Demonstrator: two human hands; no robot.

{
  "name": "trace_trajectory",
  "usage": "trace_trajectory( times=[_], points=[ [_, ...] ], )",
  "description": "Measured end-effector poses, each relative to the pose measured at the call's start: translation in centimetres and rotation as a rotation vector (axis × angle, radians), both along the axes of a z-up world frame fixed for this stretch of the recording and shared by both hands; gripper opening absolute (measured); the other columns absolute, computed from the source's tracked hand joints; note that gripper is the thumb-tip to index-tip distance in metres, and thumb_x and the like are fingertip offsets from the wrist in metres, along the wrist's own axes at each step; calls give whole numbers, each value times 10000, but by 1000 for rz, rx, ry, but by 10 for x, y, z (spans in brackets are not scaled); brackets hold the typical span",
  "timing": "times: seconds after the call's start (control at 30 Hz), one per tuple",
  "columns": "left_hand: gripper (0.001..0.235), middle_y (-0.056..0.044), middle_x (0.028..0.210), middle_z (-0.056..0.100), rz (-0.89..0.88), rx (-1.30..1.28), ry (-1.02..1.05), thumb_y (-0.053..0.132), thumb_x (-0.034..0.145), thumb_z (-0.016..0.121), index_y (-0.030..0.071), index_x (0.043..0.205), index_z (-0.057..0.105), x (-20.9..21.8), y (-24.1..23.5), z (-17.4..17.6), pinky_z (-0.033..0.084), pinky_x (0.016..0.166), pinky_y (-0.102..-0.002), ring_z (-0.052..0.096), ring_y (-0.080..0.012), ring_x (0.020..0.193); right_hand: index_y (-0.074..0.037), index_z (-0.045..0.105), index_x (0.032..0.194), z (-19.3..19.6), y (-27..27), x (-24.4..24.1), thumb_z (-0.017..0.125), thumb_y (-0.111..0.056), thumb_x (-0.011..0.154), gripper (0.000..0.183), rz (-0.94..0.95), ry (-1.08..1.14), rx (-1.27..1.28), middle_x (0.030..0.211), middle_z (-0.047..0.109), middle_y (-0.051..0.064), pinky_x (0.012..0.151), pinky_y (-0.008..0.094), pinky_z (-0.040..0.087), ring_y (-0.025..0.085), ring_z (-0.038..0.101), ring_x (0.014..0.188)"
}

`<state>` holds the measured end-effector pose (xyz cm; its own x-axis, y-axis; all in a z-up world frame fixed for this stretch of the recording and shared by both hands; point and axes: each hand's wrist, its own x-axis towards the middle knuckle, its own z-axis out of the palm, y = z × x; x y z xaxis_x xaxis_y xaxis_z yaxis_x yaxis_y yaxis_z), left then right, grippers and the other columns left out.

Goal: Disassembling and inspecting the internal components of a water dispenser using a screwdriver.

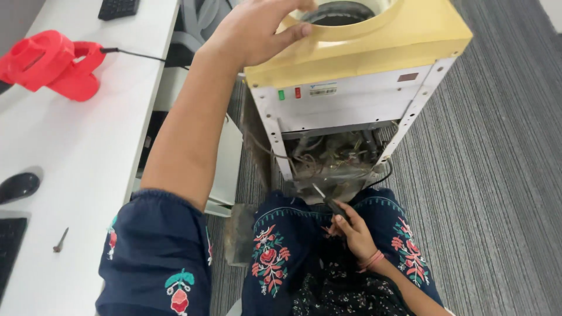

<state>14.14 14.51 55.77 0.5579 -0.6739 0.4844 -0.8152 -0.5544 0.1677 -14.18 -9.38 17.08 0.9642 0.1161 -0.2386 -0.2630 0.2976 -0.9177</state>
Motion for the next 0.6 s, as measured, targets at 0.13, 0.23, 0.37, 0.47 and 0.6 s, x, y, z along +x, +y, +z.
trace_trajectory(
  times=[0.13,0.23,0.37,0.47,0.6],
  points=[
    [557,-176,951,716,162,245,158,607,1025,591,83,1013,778,22,-38,-6,455,938,-509,598,-381,1083,-17,462,1505,14,-11,-2,564,-149,1013,519,-5,-68,-2,923,638,41,740,254,524,119,639,801],
    [638,-186,870,726,152,257,128,670,939,599,66,976,802,31,-49,-5,465,864,-511,600,-398,1012,-16,438,1479,6,-19,11,563,-154,1018,497,-154,-166,-19,923,635,40,770,250,503,113,612,820],
    [651,-231,777,673,272,372,341,677,968,568,69,1028,791,28,-59,3,500,751,-483,641,-382,742,-16,473,1335,21,-38,55,541,-196,1042,351,-398,-106,-35,858,611,44,745,270,506,123,602,775],
    [602,-209,746,670,185,294,277,638,996,566,90,1070,803,34,-54,-5,496,721,-477,637,-361,712,-13,507,1160,13,-61,101,520,-282,1113,274,-700,-112,-212,894,573,58,758,303,469,141,555,815],
    [695,-200,796,698,215,342,268,708,1024,504,82,1112,791,39,-54,-8,508,747,-479,669,-358,771,30,509,1252,14,-88,147,755,-194,1028,402,-916,-505,-877,1137,498,174,938,387,453,269,517,1034]
  ],
)
